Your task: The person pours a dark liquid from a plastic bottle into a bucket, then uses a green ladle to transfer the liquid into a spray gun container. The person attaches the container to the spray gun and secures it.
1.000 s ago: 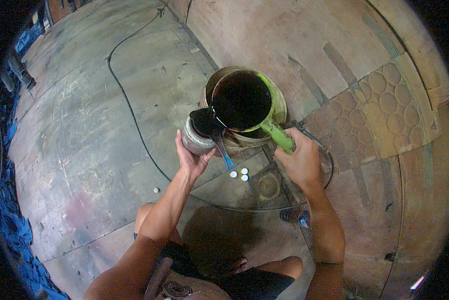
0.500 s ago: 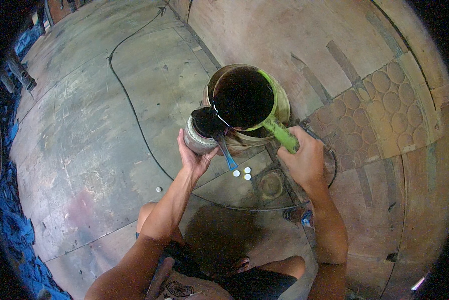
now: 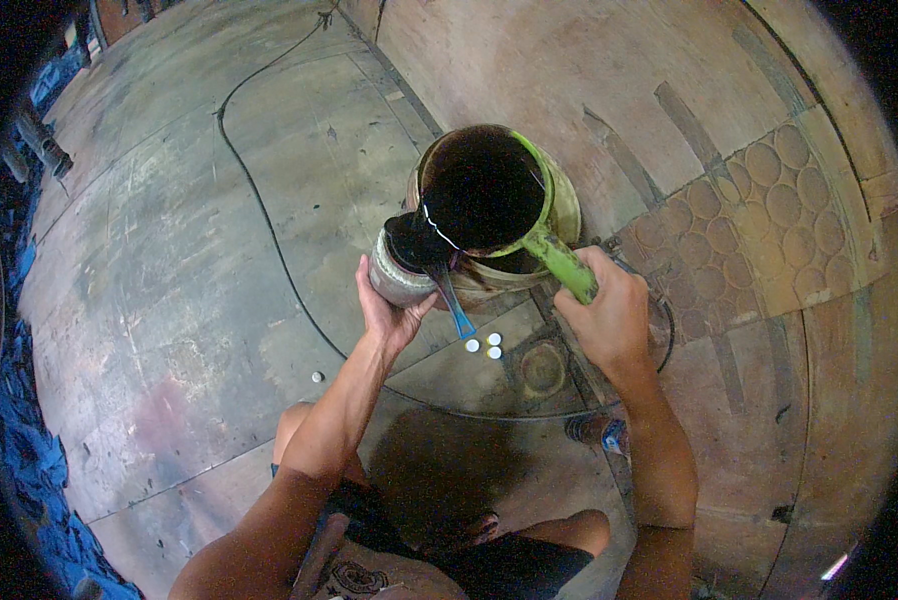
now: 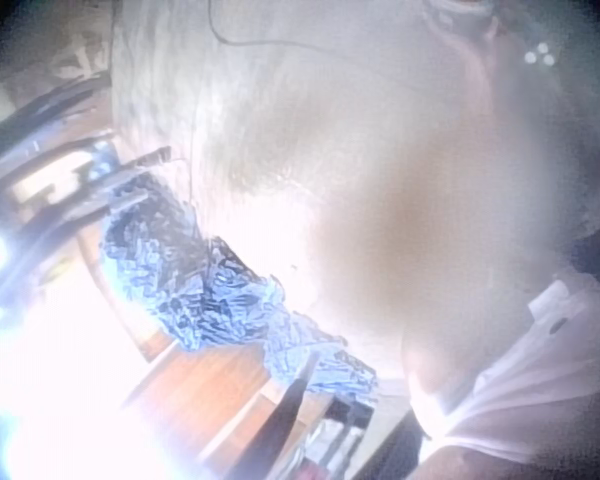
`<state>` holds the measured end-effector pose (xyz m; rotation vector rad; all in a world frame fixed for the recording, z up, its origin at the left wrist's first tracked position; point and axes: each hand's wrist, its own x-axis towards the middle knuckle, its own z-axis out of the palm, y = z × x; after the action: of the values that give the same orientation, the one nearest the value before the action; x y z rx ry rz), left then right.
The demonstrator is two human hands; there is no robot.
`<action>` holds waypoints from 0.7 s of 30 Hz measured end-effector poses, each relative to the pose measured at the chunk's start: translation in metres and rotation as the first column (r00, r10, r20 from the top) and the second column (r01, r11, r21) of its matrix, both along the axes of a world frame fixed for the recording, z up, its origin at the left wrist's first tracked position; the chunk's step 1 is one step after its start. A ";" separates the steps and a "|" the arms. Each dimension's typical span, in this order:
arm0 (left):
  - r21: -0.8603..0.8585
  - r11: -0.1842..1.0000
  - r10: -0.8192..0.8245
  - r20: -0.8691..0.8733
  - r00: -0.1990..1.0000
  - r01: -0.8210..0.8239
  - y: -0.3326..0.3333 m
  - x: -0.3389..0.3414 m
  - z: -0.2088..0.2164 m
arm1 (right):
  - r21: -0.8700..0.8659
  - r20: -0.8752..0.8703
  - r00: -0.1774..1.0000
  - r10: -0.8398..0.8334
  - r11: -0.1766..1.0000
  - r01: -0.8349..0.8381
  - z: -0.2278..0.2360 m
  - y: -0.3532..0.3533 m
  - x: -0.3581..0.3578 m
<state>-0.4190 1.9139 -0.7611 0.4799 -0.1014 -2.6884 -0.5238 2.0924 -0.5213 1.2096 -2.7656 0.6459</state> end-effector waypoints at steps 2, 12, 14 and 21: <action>-0.004 1.000 0.003 0.013 1.000 -0.003 0.000 0.000 -0.001 | -0.004 0.006 1.000 0.009 1.000 -0.009 0.001 0.000 0.001; 0.010 1.000 -0.016 0.034 0.999 0.015 -0.001 0.001 0.000 | 0.011 -0.042 0.999 0.007 1.000 -0.006 0.002 -0.002 0.003; 0.005 1.000 -0.018 0.036 0.999 0.017 -0.001 0.001 0.000 | 0.005 -0.037 0.999 0.020 1.000 -0.020 0.002 -0.002 0.003; 0.004 1.000 -0.019 0.025 1.000 0.019 -0.002 0.001 0.001 | 0.032 -0.088 0.996 0.011 0.999 -0.008 0.001 -0.002 0.003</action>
<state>-0.4184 1.9117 -0.7603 0.5168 -0.1092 -2.7017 -0.5212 2.0906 -0.5203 1.2270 -2.7091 0.5386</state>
